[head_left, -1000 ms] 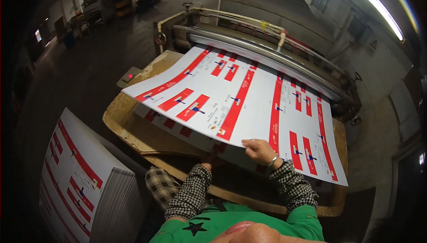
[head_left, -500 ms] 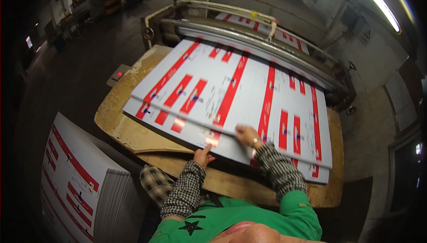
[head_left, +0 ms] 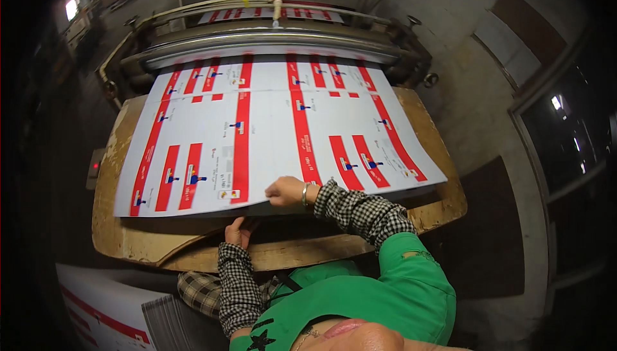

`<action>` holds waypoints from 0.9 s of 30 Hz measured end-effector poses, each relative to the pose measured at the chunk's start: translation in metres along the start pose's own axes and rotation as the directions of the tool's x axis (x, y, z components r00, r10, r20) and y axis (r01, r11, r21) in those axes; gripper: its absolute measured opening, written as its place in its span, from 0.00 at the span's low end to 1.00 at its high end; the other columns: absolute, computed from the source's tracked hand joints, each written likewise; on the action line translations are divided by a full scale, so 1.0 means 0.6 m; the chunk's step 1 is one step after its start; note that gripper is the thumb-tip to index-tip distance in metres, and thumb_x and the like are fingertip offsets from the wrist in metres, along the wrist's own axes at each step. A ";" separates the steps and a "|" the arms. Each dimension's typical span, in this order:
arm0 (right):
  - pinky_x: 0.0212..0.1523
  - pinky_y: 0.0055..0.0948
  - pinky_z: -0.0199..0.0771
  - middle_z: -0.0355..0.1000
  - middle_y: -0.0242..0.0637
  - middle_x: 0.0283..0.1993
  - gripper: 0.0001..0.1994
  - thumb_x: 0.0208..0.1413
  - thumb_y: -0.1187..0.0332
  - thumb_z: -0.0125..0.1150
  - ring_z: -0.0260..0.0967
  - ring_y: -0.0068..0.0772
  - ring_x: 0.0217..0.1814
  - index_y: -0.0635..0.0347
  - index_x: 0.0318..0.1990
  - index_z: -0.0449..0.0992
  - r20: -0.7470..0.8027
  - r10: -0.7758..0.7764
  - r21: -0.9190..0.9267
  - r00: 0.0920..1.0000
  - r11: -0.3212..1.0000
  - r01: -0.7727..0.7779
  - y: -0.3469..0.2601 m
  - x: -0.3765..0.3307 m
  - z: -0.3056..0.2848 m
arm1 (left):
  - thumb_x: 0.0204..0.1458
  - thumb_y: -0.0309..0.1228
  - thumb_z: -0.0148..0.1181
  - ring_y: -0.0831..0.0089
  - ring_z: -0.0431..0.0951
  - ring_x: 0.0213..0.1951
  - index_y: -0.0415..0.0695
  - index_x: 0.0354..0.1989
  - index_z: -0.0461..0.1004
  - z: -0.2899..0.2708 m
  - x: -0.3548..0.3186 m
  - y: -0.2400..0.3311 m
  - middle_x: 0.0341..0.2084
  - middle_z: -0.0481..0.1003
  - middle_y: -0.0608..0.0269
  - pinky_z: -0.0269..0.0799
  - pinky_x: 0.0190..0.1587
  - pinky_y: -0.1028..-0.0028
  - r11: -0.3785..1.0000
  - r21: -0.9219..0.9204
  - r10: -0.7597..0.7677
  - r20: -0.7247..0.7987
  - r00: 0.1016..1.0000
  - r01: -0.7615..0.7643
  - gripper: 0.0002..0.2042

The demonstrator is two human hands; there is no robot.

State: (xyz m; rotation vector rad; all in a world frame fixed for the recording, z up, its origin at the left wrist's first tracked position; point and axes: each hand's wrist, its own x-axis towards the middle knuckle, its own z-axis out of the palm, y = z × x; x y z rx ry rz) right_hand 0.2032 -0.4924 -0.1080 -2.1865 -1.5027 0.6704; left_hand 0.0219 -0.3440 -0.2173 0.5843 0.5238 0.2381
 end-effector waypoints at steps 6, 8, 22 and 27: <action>0.25 0.40 0.64 0.66 0.43 0.20 0.05 0.42 0.68 0.51 0.66 0.48 0.24 0.59 0.22 0.66 -0.307 -0.238 -0.026 0.921 0.970 0.242 -0.027 -0.037 -0.006 | 0.53 0.33 0.49 0.57 0.74 0.43 0.36 0.50 0.64 0.005 0.006 -0.026 0.41 0.72 0.51 0.74 0.47 0.58 0.998 0.058 -0.005 -0.229 0.973 0.018 0.18; 0.26 0.40 0.63 0.65 0.42 0.21 0.06 0.43 0.68 0.51 0.66 0.48 0.26 0.60 0.22 0.65 -0.204 -0.150 0.008 0.967 0.988 0.155 -0.027 -0.040 0.012 | 0.53 0.31 0.46 0.56 0.75 0.42 0.34 0.49 0.64 -0.001 0.012 -0.029 0.42 0.71 0.49 0.75 0.45 0.59 0.997 0.075 0.022 -0.254 0.967 -0.003 0.17; 0.51 0.38 0.65 0.69 0.45 0.45 0.20 0.43 0.58 0.60 0.63 0.46 0.53 0.61 0.41 0.73 -0.251 0.304 -0.059 0.919 0.943 -0.328 0.054 0.052 0.015 | 0.51 0.37 0.57 0.69 0.75 0.28 0.38 0.37 0.69 0.021 -0.002 -0.014 0.31 0.74 0.57 0.76 0.35 0.64 0.989 0.146 0.014 -0.074 0.997 -0.004 0.14; 0.57 0.39 0.59 0.60 0.51 0.57 0.28 0.36 0.55 0.67 0.55 0.52 0.59 0.63 0.44 0.71 -0.112 -0.117 -0.446 0.987 0.893 0.056 0.014 -0.027 0.074 | 0.50 0.33 0.57 0.69 0.77 0.31 0.38 0.38 0.70 0.024 -0.002 -0.013 0.33 0.75 0.58 0.76 0.34 0.67 0.991 0.131 -0.019 -0.028 0.999 0.023 0.12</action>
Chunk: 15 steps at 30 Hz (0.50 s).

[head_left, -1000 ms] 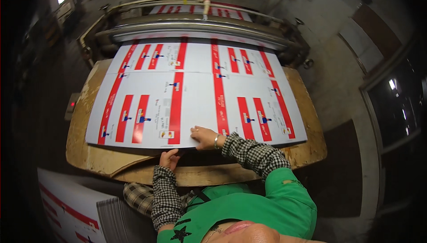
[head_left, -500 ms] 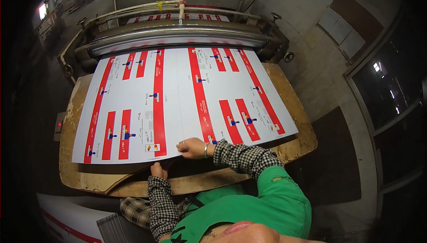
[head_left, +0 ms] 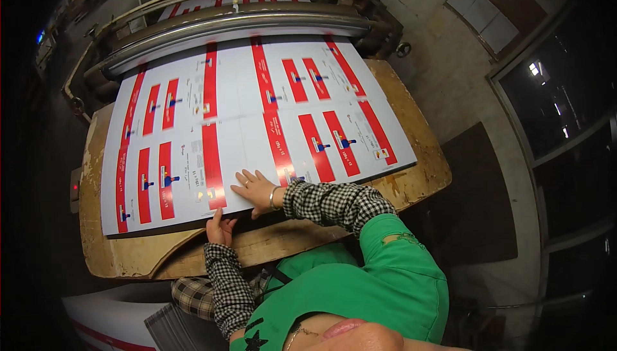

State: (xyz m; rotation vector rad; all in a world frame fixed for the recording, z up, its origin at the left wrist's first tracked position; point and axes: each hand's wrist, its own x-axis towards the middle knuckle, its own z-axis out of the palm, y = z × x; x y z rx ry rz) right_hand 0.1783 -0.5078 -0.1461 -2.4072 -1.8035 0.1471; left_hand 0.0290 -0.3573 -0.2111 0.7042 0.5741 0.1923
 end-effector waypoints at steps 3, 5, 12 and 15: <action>0.62 0.35 0.54 0.55 0.53 0.60 0.28 0.34 0.59 0.68 0.51 0.51 0.63 0.62 0.46 0.70 0.021 0.068 0.106 0.997 0.992 -0.070 0.001 -0.009 -0.010 | 0.49 0.31 0.57 0.68 0.77 0.36 0.39 0.40 0.70 -0.004 -0.007 0.001 0.36 0.75 0.59 0.76 0.36 0.66 0.999 0.034 -0.011 0.057 0.998 0.009 0.12; 0.49 0.38 0.66 0.68 0.49 0.47 0.19 0.39 0.60 0.61 0.65 0.49 0.50 0.58 0.40 0.74 0.125 -0.002 0.183 0.992 0.983 -0.021 0.020 0.009 -0.034 | 0.49 0.29 0.57 0.65 0.76 0.40 0.38 0.42 0.69 -0.004 -0.011 0.000 0.37 0.74 0.57 0.75 0.39 0.62 1.000 0.011 0.003 0.075 0.997 -0.004 0.13; 0.32 0.42 0.69 0.71 0.43 0.27 0.06 0.47 0.67 0.50 0.69 0.48 0.31 0.57 0.28 0.72 -0.227 0.096 0.353 0.969 0.936 -0.010 0.008 0.002 -0.102 | 0.54 0.31 0.48 0.56 0.73 0.44 0.38 0.50 0.65 -0.012 0.002 -0.023 0.41 0.71 0.50 0.72 0.46 0.53 0.994 -0.110 -0.020 -0.175 0.984 0.001 0.16; 0.33 0.42 0.67 0.68 0.43 0.27 0.05 0.48 0.68 0.50 0.68 0.48 0.32 0.59 0.28 0.68 -0.180 0.046 0.403 0.983 0.915 0.031 -0.011 -0.009 -0.091 | 0.54 0.27 0.44 0.54 0.74 0.42 0.36 0.48 0.66 -0.024 0.012 -0.028 0.41 0.71 0.49 0.73 0.45 0.53 0.994 -0.113 -0.017 -0.223 0.975 -0.009 0.15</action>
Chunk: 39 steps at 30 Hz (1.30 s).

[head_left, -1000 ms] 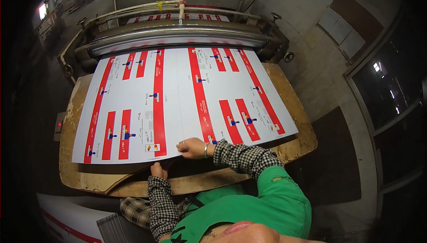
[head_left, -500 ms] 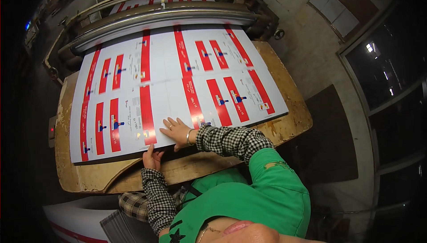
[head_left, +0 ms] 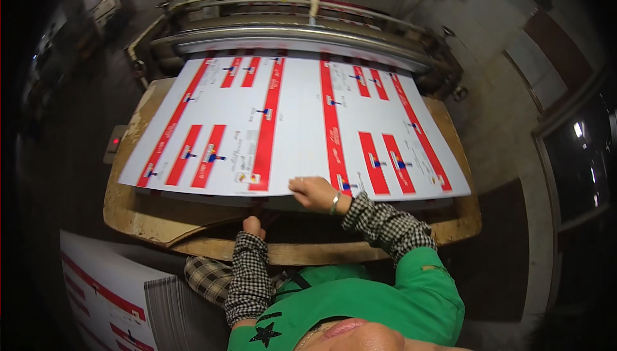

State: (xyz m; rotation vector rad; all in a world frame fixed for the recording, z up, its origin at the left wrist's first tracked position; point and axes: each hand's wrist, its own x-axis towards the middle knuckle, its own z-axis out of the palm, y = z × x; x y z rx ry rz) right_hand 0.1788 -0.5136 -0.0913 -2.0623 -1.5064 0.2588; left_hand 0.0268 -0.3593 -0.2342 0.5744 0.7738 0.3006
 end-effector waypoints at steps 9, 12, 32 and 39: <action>0.43 0.35 0.69 0.71 0.42 0.42 0.11 0.45 0.67 0.56 0.69 0.43 0.42 0.60 0.36 0.73 0.193 0.112 -0.016 0.975 0.994 -0.111 0.080 0.009 0.059 | 0.52 0.31 0.53 0.66 0.75 0.33 0.29 0.38 0.65 0.014 -0.013 0.013 0.32 0.71 0.52 0.77 0.35 0.62 0.998 0.036 0.037 0.132 0.991 -0.042 0.14; 0.47 0.36 0.67 0.72 0.45 0.42 0.15 0.46 0.62 0.56 0.68 0.45 0.45 0.59 0.39 0.75 0.015 0.332 -0.047 0.943 0.943 -0.331 0.117 0.072 0.053 | 0.53 0.35 0.55 0.66 0.75 0.36 0.30 0.43 0.62 0.019 -0.020 0.020 0.36 0.71 0.51 0.78 0.37 0.63 0.997 0.059 0.037 0.175 0.984 -0.048 0.19; 0.42 0.38 0.68 0.69 0.43 0.33 0.18 0.40 0.57 0.65 0.66 0.47 0.42 0.62 0.30 0.70 0.346 -0.077 -0.193 0.935 0.970 0.151 0.075 0.000 0.064 | 0.45 0.24 0.59 0.69 0.76 0.34 0.33 0.35 0.71 0.018 -0.037 0.033 0.33 0.75 0.56 0.73 0.37 0.70 0.995 0.099 -0.051 0.276 0.960 0.024 0.09; 0.31 0.38 0.70 0.72 0.46 0.26 0.09 0.47 0.66 0.57 0.71 0.49 0.30 0.60 0.34 0.74 0.234 0.062 -0.050 0.970 0.997 -0.052 0.035 0.025 -0.001 | 0.50 0.25 0.50 0.58 0.77 0.36 0.27 0.36 0.70 0.017 -0.025 0.022 0.34 0.74 0.48 0.76 0.40 0.64 0.999 0.047 -0.021 0.152 0.988 0.014 0.11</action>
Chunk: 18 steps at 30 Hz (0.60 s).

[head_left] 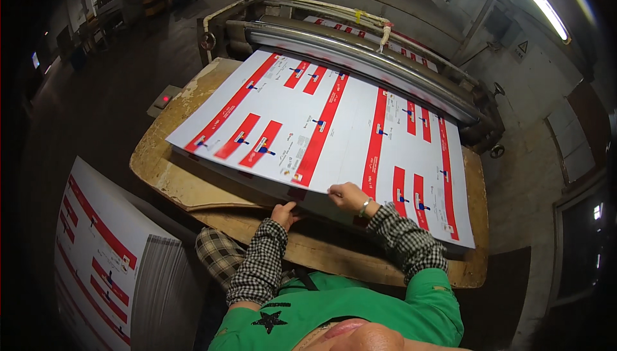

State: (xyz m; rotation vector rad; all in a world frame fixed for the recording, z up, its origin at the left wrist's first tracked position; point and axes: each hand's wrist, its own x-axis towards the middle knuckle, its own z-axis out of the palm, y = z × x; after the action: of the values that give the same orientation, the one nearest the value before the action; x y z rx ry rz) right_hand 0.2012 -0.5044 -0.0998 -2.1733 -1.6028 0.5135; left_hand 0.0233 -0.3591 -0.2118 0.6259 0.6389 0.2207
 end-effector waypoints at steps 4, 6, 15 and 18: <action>0.30 0.39 0.70 0.71 0.48 0.25 0.07 0.49 0.67 0.54 0.70 0.50 0.29 0.59 0.33 0.74 -0.141 -0.017 -0.042 0.990 0.999 0.012 -0.019 -0.019 -0.003 | 0.50 0.27 0.47 0.58 0.77 0.37 0.28 0.35 0.70 0.000 0.000 -0.003 0.32 0.74 0.49 0.73 0.42 0.56 0.997 0.034 -0.063 -0.218 0.974 0.072 0.12; 0.30 0.39 0.70 0.71 0.47 0.26 0.06 0.49 0.67 0.55 0.70 0.49 0.29 0.59 0.32 0.74 -0.106 -0.005 -0.021 0.994 1.000 0.003 -0.022 -0.029 0.022 | 0.50 0.27 0.47 0.59 0.77 0.36 0.29 0.35 0.69 0.002 -0.002 -0.002 0.32 0.74 0.49 0.73 0.41 0.56 0.990 0.135 -0.021 -0.138 0.990 0.040 0.12; 0.35 0.37 0.71 0.73 0.47 0.30 0.10 0.45 0.62 0.56 0.71 0.49 0.31 0.59 0.28 0.75 -0.269 0.260 0.009 0.927 0.964 -0.268 0.090 0.064 0.052 | 0.52 0.33 0.55 0.63 0.74 0.35 0.31 0.44 0.64 0.007 0.001 0.002 0.38 0.71 0.51 0.75 0.38 0.62 0.999 0.052 -0.015 -0.001 1.000 0.015 0.18; 0.48 0.41 0.66 0.72 0.47 0.41 0.18 0.44 0.57 0.59 0.66 0.44 0.49 0.61 0.38 0.75 -0.218 0.170 -0.120 0.961 0.973 -0.199 0.084 0.076 0.063 | 0.51 0.32 0.57 0.62 0.74 0.36 0.32 0.43 0.65 0.008 0.003 0.000 0.37 0.72 0.51 0.75 0.37 0.63 0.999 0.043 0.011 -0.009 1.000 -0.011 0.17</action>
State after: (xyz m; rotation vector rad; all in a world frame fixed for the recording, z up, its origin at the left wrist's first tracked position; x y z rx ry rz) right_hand 0.2358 -0.4707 -0.1608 -2.4074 -1.3708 0.2214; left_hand 0.0274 -0.3609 -0.2098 0.6706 0.6501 0.2206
